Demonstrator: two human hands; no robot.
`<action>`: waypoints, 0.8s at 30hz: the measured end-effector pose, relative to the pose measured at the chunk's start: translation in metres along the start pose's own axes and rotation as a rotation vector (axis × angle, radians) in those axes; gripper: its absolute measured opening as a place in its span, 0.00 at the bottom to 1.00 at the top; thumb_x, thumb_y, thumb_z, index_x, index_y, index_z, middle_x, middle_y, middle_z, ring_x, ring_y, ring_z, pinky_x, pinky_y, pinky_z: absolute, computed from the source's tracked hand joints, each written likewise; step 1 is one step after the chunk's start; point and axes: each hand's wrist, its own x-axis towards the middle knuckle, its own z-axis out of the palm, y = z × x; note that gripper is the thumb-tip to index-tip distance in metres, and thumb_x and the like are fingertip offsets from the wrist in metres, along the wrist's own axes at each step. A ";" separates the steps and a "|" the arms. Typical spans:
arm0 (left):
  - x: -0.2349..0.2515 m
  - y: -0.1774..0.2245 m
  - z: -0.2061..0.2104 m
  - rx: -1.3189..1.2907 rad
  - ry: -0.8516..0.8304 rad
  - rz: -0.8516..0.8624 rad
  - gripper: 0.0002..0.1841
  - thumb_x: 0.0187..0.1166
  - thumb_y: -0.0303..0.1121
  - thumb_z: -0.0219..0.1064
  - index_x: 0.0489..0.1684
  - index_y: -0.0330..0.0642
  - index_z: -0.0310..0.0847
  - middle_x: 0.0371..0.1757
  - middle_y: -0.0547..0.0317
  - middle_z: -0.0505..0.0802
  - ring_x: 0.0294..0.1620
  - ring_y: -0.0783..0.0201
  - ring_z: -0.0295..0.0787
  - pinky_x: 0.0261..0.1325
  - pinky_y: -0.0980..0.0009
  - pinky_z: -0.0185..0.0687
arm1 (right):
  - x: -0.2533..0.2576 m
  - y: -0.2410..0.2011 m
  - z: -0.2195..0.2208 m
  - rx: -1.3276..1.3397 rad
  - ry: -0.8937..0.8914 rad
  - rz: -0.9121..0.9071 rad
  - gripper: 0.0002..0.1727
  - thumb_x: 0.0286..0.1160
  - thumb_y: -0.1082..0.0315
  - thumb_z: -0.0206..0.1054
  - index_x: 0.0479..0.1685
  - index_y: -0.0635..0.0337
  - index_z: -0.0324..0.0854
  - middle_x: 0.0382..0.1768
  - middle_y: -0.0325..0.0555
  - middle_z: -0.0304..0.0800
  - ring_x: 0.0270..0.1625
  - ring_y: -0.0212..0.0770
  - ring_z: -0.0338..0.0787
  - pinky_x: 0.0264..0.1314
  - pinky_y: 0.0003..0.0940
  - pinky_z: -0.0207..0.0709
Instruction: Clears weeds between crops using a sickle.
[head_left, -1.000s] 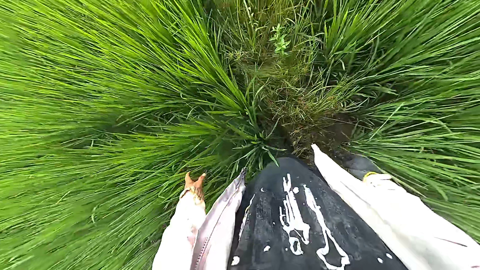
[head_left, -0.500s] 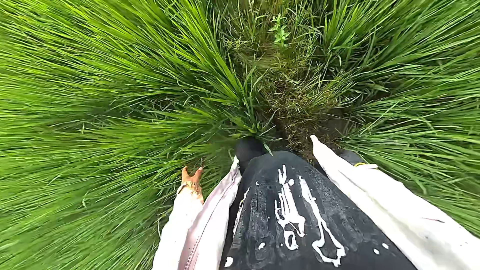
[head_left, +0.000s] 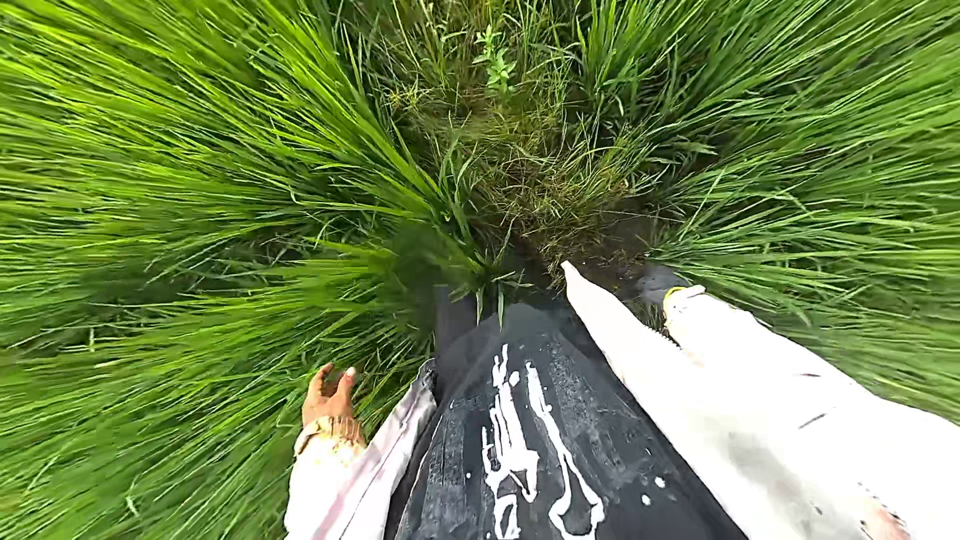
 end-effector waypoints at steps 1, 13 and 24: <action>0.011 0.012 -0.003 0.014 -0.004 0.059 0.30 0.85 0.37 0.68 0.85 0.38 0.67 0.71 0.38 0.87 0.66 0.54 0.89 0.72 0.57 0.82 | 0.023 0.010 0.033 0.085 -0.060 0.044 0.27 0.79 0.42 0.65 0.62 0.53 0.89 0.53 0.63 0.94 0.59 0.68 0.91 0.65 0.76 0.77; 0.131 0.268 0.075 0.445 -0.492 0.814 0.25 0.82 0.35 0.69 0.76 0.34 0.75 0.64 0.39 0.90 0.62 0.55 0.91 0.67 0.56 0.85 | -0.112 -0.042 0.036 0.503 -0.179 0.706 0.26 0.93 0.63 0.52 0.77 0.78 0.71 0.72 0.76 0.79 0.79 0.67 0.78 0.83 0.61 0.66; 0.130 0.392 0.207 1.018 -0.851 1.069 0.27 0.83 0.41 0.70 0.80 0.44 0.75 0.70 0.44 0.89 0.70 0.46 0.87 0.75 0.40 0.79 | -0.161 -0.097 0.134 0.852 -0.444 0.807 0.29 0.87 0.50 0.60 0.75 0.64 0.78 0.73 0.67 0.81 0.79 0.65 0.78 0.79 0.69 0.67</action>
